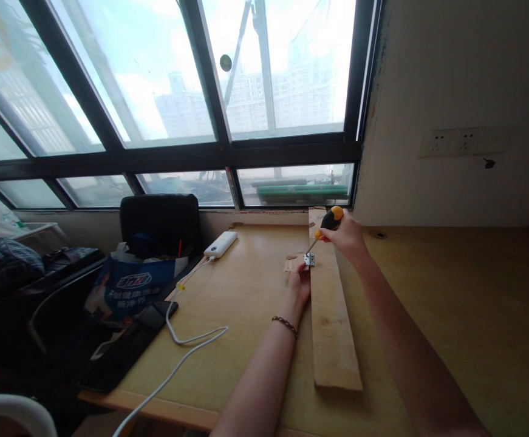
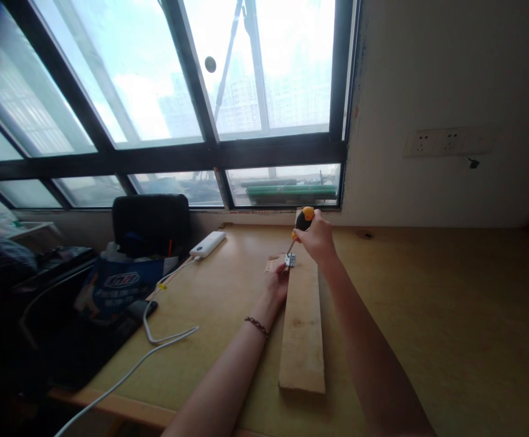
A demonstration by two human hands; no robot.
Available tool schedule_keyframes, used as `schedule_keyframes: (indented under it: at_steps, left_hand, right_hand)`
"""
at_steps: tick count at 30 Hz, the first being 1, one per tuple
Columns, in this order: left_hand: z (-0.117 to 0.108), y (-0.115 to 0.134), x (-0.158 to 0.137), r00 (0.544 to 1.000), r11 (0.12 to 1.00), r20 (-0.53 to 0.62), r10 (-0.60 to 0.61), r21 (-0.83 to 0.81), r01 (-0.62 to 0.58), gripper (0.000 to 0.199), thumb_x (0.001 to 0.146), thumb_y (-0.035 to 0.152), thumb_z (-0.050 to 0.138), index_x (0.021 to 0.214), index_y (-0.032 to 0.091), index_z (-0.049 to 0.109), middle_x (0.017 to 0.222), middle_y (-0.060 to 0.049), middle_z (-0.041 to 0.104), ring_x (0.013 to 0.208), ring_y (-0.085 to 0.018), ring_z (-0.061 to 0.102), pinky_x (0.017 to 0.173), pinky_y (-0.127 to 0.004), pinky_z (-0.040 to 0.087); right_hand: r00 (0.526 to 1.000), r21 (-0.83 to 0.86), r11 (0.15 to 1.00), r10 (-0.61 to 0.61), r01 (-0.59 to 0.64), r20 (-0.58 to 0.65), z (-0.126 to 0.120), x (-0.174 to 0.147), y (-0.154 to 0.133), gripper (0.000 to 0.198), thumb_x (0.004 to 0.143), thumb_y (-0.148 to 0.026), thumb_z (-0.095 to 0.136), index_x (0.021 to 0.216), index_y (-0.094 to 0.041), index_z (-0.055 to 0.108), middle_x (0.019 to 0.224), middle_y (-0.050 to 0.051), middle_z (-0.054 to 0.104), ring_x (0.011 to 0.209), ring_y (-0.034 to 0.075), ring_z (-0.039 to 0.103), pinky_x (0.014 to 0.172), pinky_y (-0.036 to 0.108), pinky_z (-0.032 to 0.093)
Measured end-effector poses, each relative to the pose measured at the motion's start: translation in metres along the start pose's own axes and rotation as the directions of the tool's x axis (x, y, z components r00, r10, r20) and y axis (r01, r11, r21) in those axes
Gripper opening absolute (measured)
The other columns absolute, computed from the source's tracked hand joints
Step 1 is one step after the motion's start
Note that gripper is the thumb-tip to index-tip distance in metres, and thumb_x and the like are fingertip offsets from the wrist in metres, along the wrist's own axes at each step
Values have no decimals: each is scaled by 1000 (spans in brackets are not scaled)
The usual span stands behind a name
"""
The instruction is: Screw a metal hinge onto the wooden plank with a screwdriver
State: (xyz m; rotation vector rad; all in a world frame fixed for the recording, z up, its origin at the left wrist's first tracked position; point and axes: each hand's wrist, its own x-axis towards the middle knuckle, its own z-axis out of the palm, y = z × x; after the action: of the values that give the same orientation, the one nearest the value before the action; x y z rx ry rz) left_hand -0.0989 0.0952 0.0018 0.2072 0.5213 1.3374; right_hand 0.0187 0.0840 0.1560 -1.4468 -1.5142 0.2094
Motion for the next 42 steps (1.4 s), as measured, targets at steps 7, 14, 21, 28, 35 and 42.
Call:
schedule_keyframes:
  at_steps: [7, 14, 21, 28, 35, 42]
  left_hand:
    - [-1, 1, 1, 999, 999, -12, -34, 29, 35, 9, 63, 14, 55, 68, 13, 62, 64, -7, 66, 76, -22, 63, 78, -35, 46]
    - [1, 0, -1, 999, 997, -34, -43, 57, 45, 9, 64, 18, 55, 67, 14, 61, 63, -7, 65, 78, -24, 63, 77, -36, 45]
    - [7, -1, -5, 995, 992, -51, -89, 90, 93, 13, 65, 23, 52, 69, 14, 61, 69, -9, 66, 82, -25, 62, 77, -38, 46]
    - [5, -2, -3, 1000, 997, -20, 7, 78, -6, 15, 65, 24, 50, 69, 15, 61, 68, -8, 66, 80, -25, 63, 75, -38, 47]
    - [4, -2, -2, 999, 997, -41, 4, 79, -1, 13, 63, 23, 52, 70, 15, 60, 67, -8, 64, 79, -25, 63, 75, -39, 48]
    - [6, -3, -3, 998, 998, -65, 13, 55, -10, 13, 63, 23, 51, 71, 15, 59, 65, -6, 64, 77, -24, 63, 74, -38, 48]
  right_hand:
    - [988, -92, 991, 87, -99, -127, -1, 2, 0, 41, 57, -43, 66, 84, -20, 46, 76, 8, 65, 75, 26, 64, 62, 33, 50]
    - [991, 36, 991, 127, -126, -51, -7, 8, 13, 40, 55, -43, 68, 83, -20, 50, 74, 4, 64, 63, 20, 65, 51, 27, 51]
    - [995, -30, 997, 74, -76, -66, 1, 7, 14, 44, 56, -47, 66, 87, -19, 51, 74, 4, 64, 71, 22, 65, 61, 30, 52]
    - [995, -7, 999, 53, -54, -81, 0, 7, 13, 44, 54, -47, 67, 84, -19, 51, 71, 3, 63, 66, 22, 64, 58, 31, 51]
    - [995, 48, 997, 66, -62, -70, -4, 4, 8, 41, 54, -44, 68, 82, -20, 51, 72, 3, 64, 62, 21, 64, 53, 29, 51]
    - [996, 41, 998, 60, -57, -68, -7, 2, 3, 39, 56, -44, 67, 82, -20, 51, 72, 3, 63, 64, 21, 64, 55, 29, 52]
